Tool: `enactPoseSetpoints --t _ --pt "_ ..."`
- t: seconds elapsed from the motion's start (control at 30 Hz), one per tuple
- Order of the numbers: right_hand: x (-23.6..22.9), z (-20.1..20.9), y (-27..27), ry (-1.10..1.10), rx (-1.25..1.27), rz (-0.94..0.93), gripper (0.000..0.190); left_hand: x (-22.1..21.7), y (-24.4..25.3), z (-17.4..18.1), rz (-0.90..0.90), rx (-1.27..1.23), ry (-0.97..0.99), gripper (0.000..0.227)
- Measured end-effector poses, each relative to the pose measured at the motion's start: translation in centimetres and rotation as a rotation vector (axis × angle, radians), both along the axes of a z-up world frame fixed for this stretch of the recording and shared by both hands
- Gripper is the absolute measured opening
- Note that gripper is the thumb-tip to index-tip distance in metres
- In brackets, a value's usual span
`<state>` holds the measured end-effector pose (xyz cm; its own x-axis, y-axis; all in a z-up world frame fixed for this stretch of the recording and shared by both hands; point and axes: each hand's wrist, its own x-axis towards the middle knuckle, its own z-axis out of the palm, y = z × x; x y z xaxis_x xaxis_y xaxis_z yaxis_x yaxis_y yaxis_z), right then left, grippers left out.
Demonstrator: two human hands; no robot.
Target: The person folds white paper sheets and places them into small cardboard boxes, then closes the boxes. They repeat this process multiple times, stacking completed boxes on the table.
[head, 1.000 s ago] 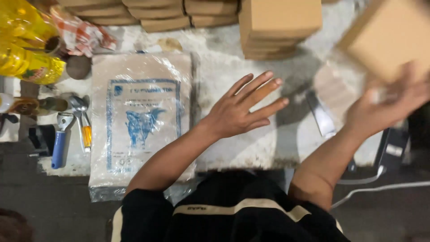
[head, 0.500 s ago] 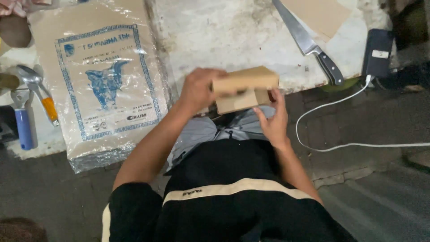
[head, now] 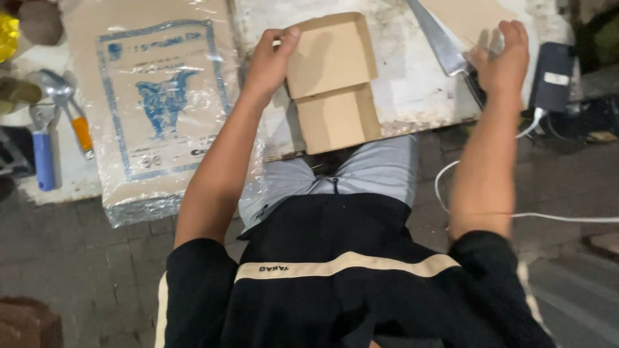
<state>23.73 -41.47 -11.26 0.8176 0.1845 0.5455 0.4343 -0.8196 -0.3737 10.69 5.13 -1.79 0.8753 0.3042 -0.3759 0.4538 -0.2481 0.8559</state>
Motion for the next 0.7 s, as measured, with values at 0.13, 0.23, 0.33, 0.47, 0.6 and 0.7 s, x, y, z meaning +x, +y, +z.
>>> enactPoseSetpoints --t 0.13,0.23,0.33,0.47,0.6,0.7 --pt "1.9 0.7 -0.3 0.320 -0.312 -0.033 0.032 -3.0 0.9 0.9 -0.094 0.003 -0.118 0.088" --pt "1.4 1.0 -1.2 0.310 -0.324 0.006 0.012 -4.7 0.8 0.3 -0.057 0.018 -0.251 0.078" --pt "0.1 2.4 -0.9 0.242 -0.266 0.007 0.013 -6.6 0.3 1.1 -0.042 0.125 -0.457 0.071" --pt "-0.9 4.3 -1.2 -0.262 0.053 0.088 0.014 -8.3 -0.5 2.1 -0.100 0.501 -0.775 0.055" --pt "-9.5 11.3 8.4 -0.241 0.086 0.112 0.012 -7.7 -1.9 2.6 -0.246 0.419 -1.045 0.050" --pt "-13.6 11.9 12.6 -0.359 -0.067 0.408 0.033 -8.1 -2.0 2.0 -0.470 0.607 -1.144 0.071"
